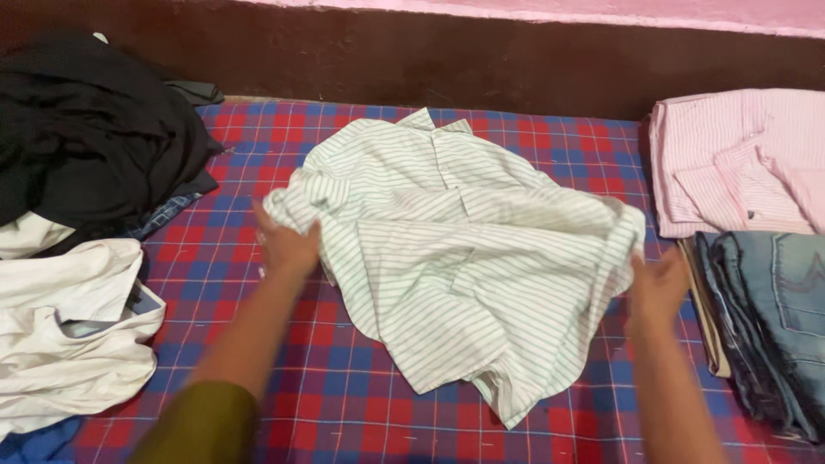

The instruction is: The person buttons a striped shirt on a bed and then folds it.

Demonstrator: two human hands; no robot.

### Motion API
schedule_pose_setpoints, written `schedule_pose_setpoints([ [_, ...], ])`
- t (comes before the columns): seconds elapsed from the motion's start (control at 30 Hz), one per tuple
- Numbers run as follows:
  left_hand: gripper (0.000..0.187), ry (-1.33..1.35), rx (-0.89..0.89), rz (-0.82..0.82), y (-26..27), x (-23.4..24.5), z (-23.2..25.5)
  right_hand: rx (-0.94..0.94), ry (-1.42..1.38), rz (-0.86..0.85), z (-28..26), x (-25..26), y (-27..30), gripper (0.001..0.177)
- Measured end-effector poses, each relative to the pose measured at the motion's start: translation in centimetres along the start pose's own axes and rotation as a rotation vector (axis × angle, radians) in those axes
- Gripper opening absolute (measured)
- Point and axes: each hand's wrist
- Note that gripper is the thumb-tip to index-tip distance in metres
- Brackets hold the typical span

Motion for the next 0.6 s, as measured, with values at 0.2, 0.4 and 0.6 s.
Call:
schedule_pose_setpoints([
  [0.2,0.105,-0.375,0.107,-0.147,12.4,-7.8,-1.1,-0.018,0.933,0.073,3.0,-4.5,10.4,0.075],
  [0.4,0.073,0.588,0.127,0.182,15.2,-11.7,-3.0,-0.044,0.373,-0.435,1.6,-0.9,3.4,0.081],
  [0.6,0.054,-0.179,0.455,0.174,13.1,-0.2,-1.2,-0.232,0.67,-0.537,-10.6,4.8,-2.6,0.069],
])
Point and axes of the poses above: each hand's wrist, its own y-axis away from the middle knuckle, its own x-axis out of the back of the hand, z = x × y, and after that the axes turned 7 degrees about -x, right-handed
